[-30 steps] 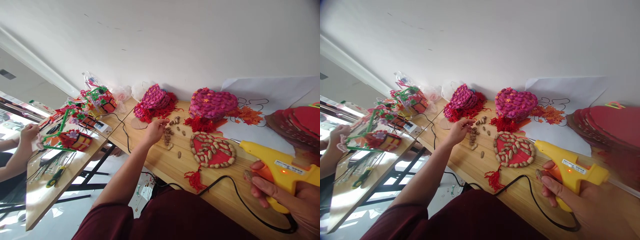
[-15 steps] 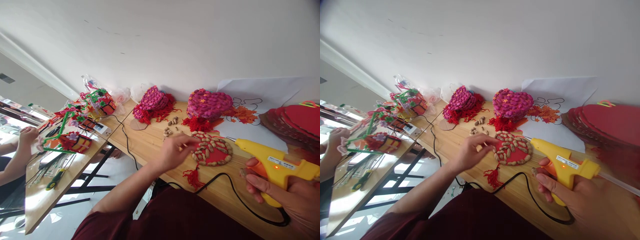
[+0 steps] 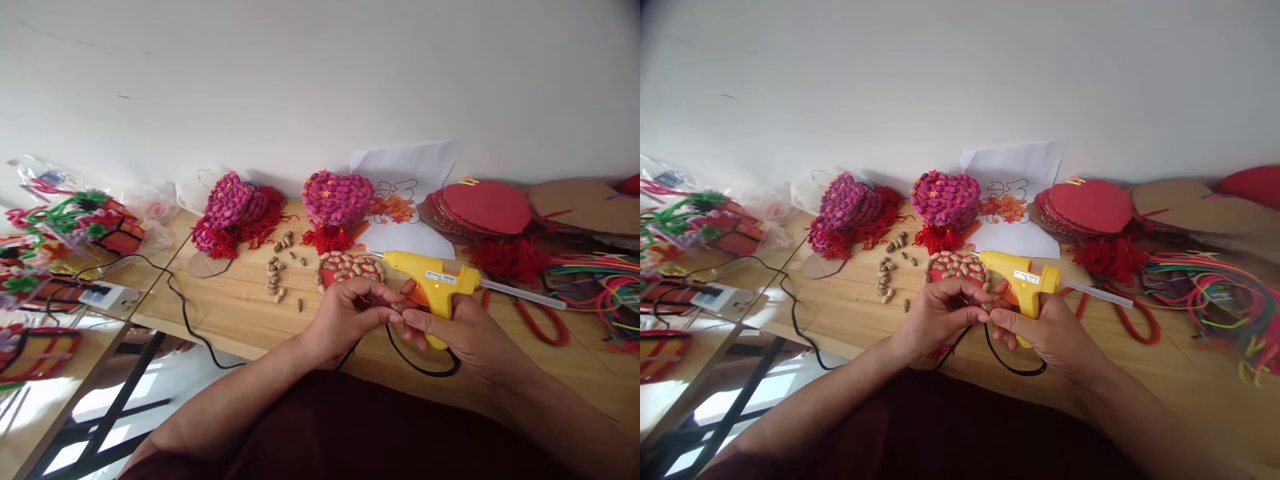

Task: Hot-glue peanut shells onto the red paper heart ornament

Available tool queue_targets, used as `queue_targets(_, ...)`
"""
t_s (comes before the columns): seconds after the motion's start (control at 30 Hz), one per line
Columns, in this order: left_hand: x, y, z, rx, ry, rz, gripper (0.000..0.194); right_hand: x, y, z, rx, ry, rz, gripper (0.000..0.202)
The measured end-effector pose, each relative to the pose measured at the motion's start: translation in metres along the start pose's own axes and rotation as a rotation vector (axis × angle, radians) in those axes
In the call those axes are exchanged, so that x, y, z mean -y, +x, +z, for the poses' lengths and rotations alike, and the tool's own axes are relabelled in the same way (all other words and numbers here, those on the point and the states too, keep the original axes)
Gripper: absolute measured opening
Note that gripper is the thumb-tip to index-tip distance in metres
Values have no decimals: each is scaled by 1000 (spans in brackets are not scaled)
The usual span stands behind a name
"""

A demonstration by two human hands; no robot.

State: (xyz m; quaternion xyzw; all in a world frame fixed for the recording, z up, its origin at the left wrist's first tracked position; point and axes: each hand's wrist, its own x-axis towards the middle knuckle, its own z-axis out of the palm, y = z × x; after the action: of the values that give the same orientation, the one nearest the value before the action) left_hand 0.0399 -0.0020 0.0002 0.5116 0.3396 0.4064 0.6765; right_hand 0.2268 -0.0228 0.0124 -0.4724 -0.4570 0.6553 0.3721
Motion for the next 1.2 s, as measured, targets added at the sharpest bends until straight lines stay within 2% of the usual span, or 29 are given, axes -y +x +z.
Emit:
queue_targets(0.17, 0, 2, 1, -35, -56, -34, 25, 3, -3, 3, -27, 44, -19, 14)
queue_targets(0.43, 1, 1, 2, -102, -243, -225, 28, 4, -2, 6, -137, 64, -59, 25)
queue_targets(0.6, 5, 0, 3, -73, -414, -357, 26, 7, -4, 9, -243, 9, -115, 28)
queue_targets(0.83, 4, -1, 7, -14, -378, -403, 28, 0, -4, 4, -313, -98, -177, 23)
queue_targets(0.93, 4, -1, 10, -13, -376, -419, 30, 3, -5, 5, -283, -143, -214, 17)
queue_targets(1.03, 5, 1, 14, -16, -386, -445, 30, 3, -5, 5, -227, -155, -233, 20)
queue_targets(1.2, 7, 3, 20, -94, -441, -444, 35, 0, -5, 2, -258, -186, -220, 23)
